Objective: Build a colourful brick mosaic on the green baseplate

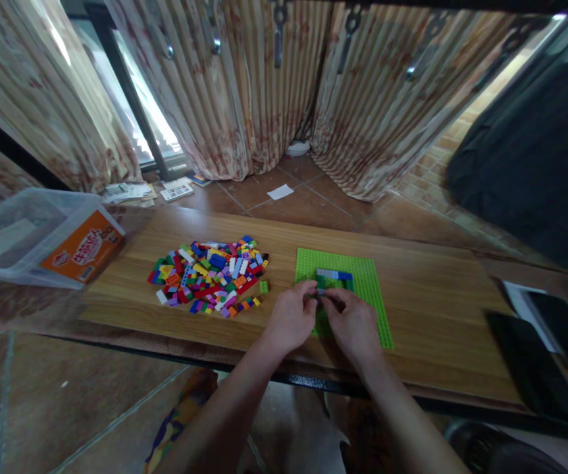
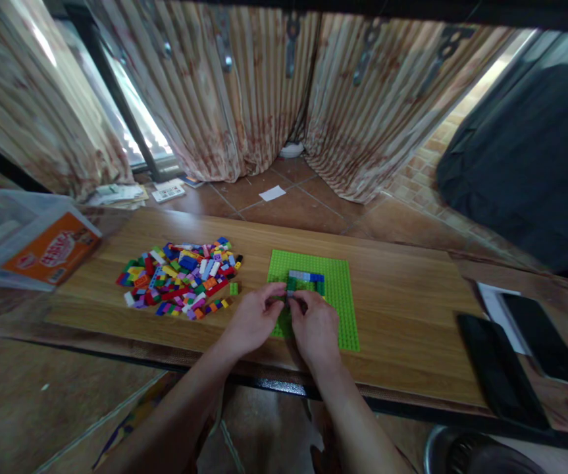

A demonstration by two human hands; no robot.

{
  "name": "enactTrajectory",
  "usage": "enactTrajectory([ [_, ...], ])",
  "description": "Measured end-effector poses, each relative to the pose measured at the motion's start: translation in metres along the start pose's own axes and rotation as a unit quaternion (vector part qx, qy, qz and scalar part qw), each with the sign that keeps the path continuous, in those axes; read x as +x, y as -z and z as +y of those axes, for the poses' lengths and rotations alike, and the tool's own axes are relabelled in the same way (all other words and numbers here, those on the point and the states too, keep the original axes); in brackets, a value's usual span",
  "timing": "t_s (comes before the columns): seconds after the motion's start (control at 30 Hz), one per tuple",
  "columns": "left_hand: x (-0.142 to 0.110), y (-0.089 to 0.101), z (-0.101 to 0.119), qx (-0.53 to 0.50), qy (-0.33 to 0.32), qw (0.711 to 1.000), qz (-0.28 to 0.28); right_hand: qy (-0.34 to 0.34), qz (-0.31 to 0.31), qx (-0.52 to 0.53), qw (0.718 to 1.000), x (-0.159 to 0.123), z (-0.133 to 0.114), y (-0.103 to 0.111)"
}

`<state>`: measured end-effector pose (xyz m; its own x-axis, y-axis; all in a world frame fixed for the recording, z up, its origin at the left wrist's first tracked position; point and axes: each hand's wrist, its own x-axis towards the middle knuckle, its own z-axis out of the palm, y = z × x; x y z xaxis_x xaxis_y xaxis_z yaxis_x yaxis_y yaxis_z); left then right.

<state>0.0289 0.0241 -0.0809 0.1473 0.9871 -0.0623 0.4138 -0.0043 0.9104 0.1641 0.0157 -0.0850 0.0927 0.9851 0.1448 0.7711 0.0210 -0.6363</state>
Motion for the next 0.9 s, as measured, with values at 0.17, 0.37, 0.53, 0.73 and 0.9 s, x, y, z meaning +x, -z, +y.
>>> enactTrajectory([
  [0.17,-0.001,0.0,0.001,0.007,-0.012,1.0,-0.01,0.004,0.013,-0.014,1.0,0.0,0.002,-0.002],
  [0.37,-0.001,-0.002,-0.001,0.018,-0.024,0.999,-0.02,0.049,0.031,-0.065,0.996,-0.004,0.002,-0.006],
  [0.53,-0.003,-0.003,0.0,0.034,-0.036,0.998,-0.032,0.082,0.004,-0.16,0.984,-0.009,0.001,-0.008],
  [0.73,-0.005,-0.001,0.003,0.077,-0.034,0.996,-0.041,0.088,-0.042,-0.279,0.955,-0.015,-0.012,-0.007],
  [0.9,-0.008,-0.002,0.004,0.093,-0.041,0.993,-0.056,0.079,-0.025,-0.37,0.925,-0.02,-0.026,-0.009],
])
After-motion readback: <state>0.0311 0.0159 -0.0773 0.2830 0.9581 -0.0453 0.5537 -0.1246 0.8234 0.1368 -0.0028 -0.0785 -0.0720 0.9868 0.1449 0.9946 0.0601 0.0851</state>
